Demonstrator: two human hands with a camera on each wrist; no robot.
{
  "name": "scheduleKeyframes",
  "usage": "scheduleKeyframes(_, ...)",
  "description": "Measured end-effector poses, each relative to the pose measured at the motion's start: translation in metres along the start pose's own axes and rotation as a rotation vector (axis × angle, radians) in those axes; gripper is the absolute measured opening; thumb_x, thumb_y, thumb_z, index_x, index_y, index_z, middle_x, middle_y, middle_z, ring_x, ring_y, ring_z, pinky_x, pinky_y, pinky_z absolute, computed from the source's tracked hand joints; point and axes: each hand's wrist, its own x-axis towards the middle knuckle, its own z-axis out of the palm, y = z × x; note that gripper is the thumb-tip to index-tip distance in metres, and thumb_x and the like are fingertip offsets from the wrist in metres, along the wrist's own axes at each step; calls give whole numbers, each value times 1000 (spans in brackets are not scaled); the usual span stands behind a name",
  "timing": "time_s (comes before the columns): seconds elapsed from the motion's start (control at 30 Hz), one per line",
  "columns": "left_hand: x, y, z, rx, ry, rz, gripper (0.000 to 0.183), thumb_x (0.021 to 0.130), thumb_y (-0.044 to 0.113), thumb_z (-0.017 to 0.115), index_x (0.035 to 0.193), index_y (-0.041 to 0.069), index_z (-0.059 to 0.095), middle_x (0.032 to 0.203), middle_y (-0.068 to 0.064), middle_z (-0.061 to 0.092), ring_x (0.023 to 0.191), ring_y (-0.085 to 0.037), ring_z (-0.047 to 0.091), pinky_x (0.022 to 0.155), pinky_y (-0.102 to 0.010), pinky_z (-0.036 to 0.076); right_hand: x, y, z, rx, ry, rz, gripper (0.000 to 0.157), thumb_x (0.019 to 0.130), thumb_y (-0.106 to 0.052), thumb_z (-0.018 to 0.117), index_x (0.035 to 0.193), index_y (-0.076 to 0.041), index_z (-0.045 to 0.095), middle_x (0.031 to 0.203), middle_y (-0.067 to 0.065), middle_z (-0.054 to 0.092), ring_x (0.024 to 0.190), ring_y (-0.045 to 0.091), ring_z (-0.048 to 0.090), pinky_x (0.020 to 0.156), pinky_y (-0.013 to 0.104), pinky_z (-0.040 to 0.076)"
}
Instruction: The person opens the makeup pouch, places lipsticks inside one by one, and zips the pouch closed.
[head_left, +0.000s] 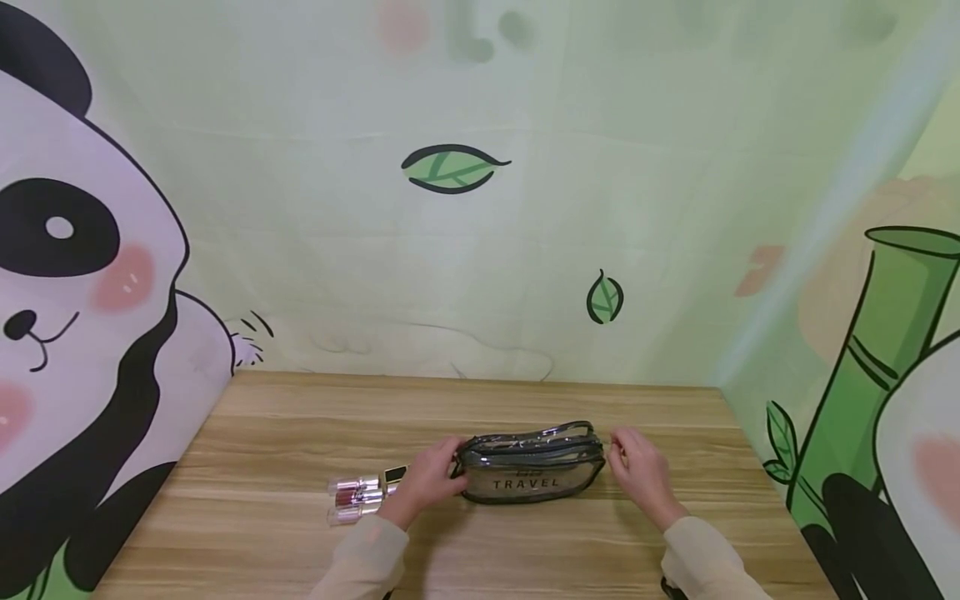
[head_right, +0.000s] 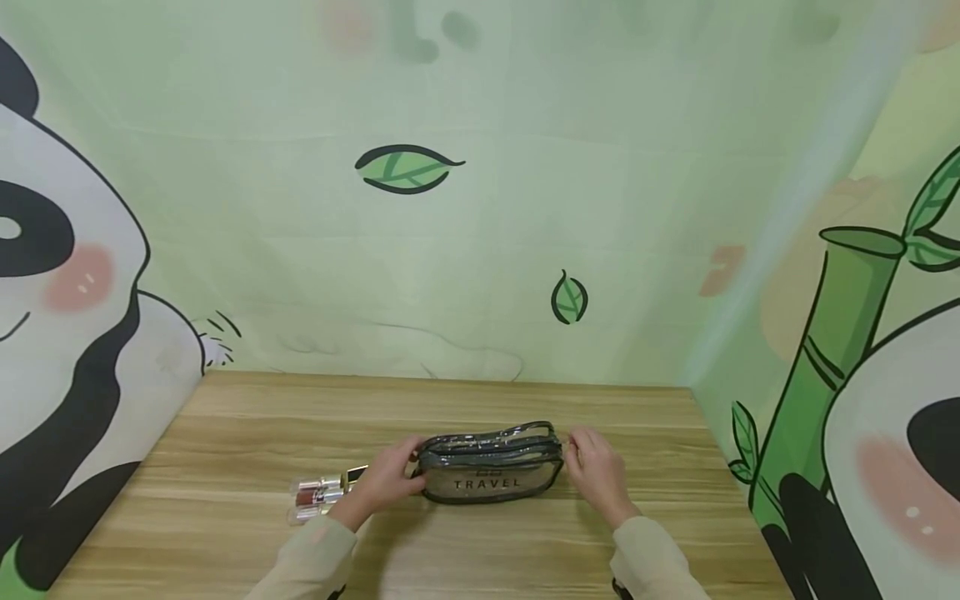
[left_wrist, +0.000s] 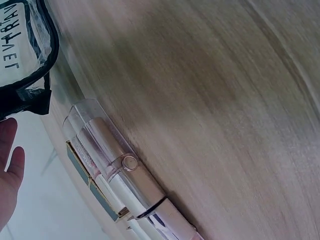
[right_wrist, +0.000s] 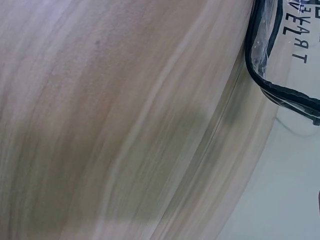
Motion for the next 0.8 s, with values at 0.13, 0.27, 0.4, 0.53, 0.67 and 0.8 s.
scheduleKeyframes(0.13,0,-1,1,7,12,8,44,67,19,68,107,9,53,95,-4,61,81,-18,58,71,-34,49,0,0,1,-15,-11,9,8,69,-3,54,72,-9,54,66,-2,52,57,8,45,45,23,38)
scheduleKeyframes(0.27,0,-1,1,5,21,11,44,67,20,68,107,10,53,95,-4,61,81,-18,58,71,-33,48,-2,2,4,-34,-26,16,7,70,-5,51,75,-8,56,70,0,56,59,12,50,45,27,40)
scheduleKeyframes(0.4,0,-1,1,8,26,9,44,67,21,68,107,10,53,94,-3,61,81,-17,58,71,-32,48,-4,5,6,-50,-40,22,9,72,-7,49,76,-7,58,72,1,58,60,15,54,44,29,41)
scheduleKeyframes(0.53,0,-1,1,-5,20,-1,45,67,21,69,108,10,53,95,-4,61,81,-18,58,71,-34,48,-7,8,7,-71,-55,34,9,72,-6,51,77,-6,58,71,3,59,58,17,55,43,28,40)
scheduleKeyframes(0.67,0,-1,1,-18,8,-11,47,67,20,69,109,9,53,97,-5,61,82,-20,58,72,-35,49,-12,12,8,-98,-59,38,8,71,-5,54,77,-6,59,70,4,61,57,18,56,43,28,40)
scheduleKeyframes(0.8,0,-3,3,-11,6,-14,47,68,21,69,111,10,52,98,-5,61,83,-20,58,73,-35,49,-15,13,8,-102,-54,38,8,72,-6,53,77,-8,59,70,4,62,57,20,57,42,30,40)
